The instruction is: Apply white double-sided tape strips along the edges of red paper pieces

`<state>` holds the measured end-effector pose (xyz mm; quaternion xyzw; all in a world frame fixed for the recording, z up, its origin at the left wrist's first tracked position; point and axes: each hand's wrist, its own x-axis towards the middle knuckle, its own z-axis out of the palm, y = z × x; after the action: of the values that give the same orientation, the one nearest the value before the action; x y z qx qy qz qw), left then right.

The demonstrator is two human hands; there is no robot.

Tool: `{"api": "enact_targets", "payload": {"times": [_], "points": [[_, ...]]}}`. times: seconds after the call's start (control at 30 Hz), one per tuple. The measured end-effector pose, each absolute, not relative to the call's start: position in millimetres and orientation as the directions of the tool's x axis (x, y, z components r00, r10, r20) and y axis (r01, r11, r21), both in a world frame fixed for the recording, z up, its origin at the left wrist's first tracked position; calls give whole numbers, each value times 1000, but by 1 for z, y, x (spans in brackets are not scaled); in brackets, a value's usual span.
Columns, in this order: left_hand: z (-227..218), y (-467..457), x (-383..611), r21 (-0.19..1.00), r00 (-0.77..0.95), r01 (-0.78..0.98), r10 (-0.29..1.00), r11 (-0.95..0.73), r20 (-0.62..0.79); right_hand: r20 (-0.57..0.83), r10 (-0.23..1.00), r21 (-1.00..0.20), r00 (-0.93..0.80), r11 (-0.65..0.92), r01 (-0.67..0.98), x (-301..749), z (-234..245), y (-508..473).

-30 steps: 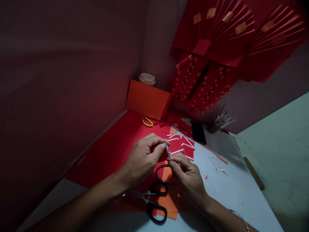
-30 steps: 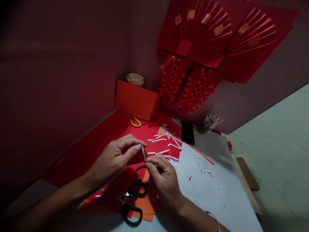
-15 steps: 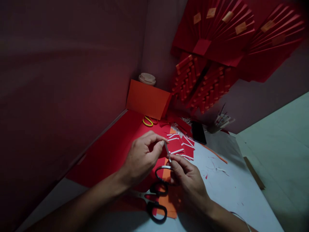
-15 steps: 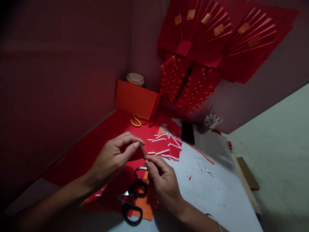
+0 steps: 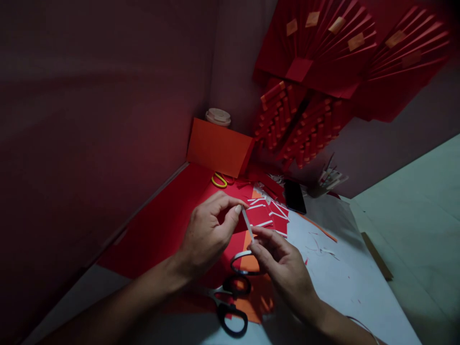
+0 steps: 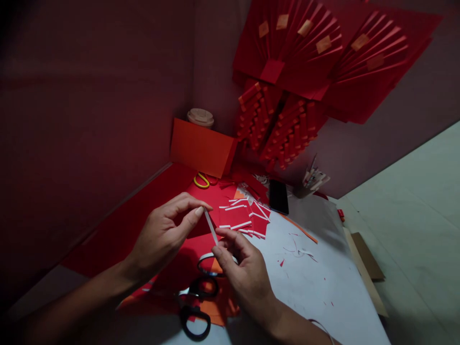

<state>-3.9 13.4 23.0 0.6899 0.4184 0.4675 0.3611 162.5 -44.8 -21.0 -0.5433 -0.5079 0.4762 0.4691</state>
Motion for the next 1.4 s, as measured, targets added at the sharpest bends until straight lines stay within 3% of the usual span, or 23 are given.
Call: {"api": "enact_targets", "payload": {"times": [0.3, 1.4], "points": [[28, 12, -5, 942, 161, 179, 953, -283, 256, -30, 999, -980, 26, -34, 195, 169, -12, -47], [32, 9, -3, 983, 167, 44, 972, -177, 168, 17, 997, -974, 70, 1, 227, 166, -11, -46]]}}
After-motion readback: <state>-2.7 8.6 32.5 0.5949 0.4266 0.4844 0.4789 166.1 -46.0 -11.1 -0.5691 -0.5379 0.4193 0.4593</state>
